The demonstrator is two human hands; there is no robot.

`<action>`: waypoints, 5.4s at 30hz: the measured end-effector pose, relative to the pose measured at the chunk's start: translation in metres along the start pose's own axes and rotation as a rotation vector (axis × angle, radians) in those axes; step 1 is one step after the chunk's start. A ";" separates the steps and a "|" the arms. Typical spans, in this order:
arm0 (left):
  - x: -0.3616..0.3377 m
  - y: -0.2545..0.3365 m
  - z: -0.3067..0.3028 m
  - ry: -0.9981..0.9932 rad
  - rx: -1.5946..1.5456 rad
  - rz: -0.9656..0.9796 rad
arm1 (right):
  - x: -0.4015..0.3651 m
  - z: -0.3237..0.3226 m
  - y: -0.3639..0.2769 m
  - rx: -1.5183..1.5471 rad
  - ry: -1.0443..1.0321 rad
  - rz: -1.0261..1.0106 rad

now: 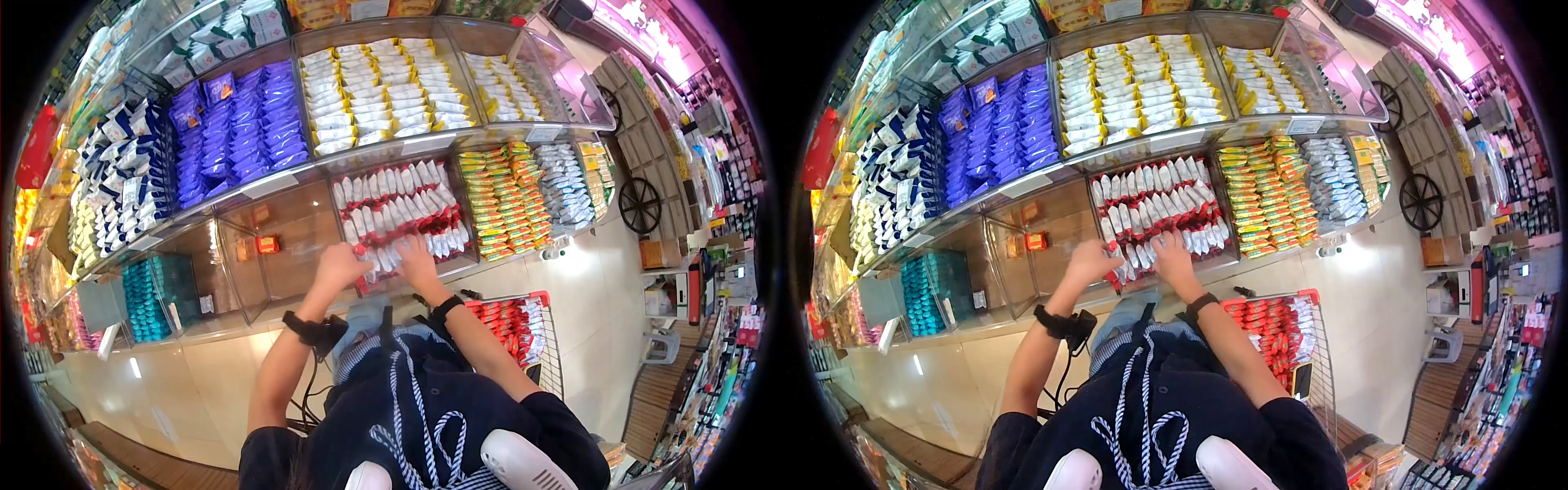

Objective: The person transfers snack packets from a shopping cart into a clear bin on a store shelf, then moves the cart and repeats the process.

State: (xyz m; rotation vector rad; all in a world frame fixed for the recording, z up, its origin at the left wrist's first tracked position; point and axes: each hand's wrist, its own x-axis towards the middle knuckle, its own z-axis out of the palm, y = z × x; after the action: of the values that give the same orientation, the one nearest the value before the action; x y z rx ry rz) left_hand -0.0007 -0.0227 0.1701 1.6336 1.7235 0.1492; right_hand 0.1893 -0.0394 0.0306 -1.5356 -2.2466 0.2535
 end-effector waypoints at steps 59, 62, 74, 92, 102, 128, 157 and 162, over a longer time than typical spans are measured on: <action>0.049 -0.071 0.140 0.182 0.524 0.837 | 0.000 -0.001 0.047 0.639 0.175 0.727; 0.051 -0.050 0.135 0.069 0.642 0.731 | -0.004 -0.005 0.038 0.595 0.330 0.660; 0.057 -0.038 0.146 0.154 0.613 0.783 | -0.023 -0.066 0.046 0.479 0.661 0.735; 0.089 0.000 0.156 0.163 0.629 1.159 | -0.054 -0.087 0.061 0.750 0.767 0.782; 0.090 0.010 0.163 0.263 0.735 1.086 | -0.054 -0.087 0.065 0.071 0.166 0.198; 0.052 -0.022 0.168 0.056 0.452 1.033 | -0.029 -0.007 0.070 -0.251 -0.007 0.455; 0.067 -0.023 0.189 -0.350 -0.207 0.354 | 0.018 -0.042 0.080 2.283 0.378 1.446; 0.039 -0.012 0.133 -0.628 -0.114 0.202 | -0.009 -0.034 0.081 2.316 0.196 1.691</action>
State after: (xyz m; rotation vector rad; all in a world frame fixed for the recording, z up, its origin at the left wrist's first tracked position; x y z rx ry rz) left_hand 0.0698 -0.0428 0.0518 1.5506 1.0571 -0.1562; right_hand 0.2751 -0.0197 0.0293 -0.9491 0.7357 1.8050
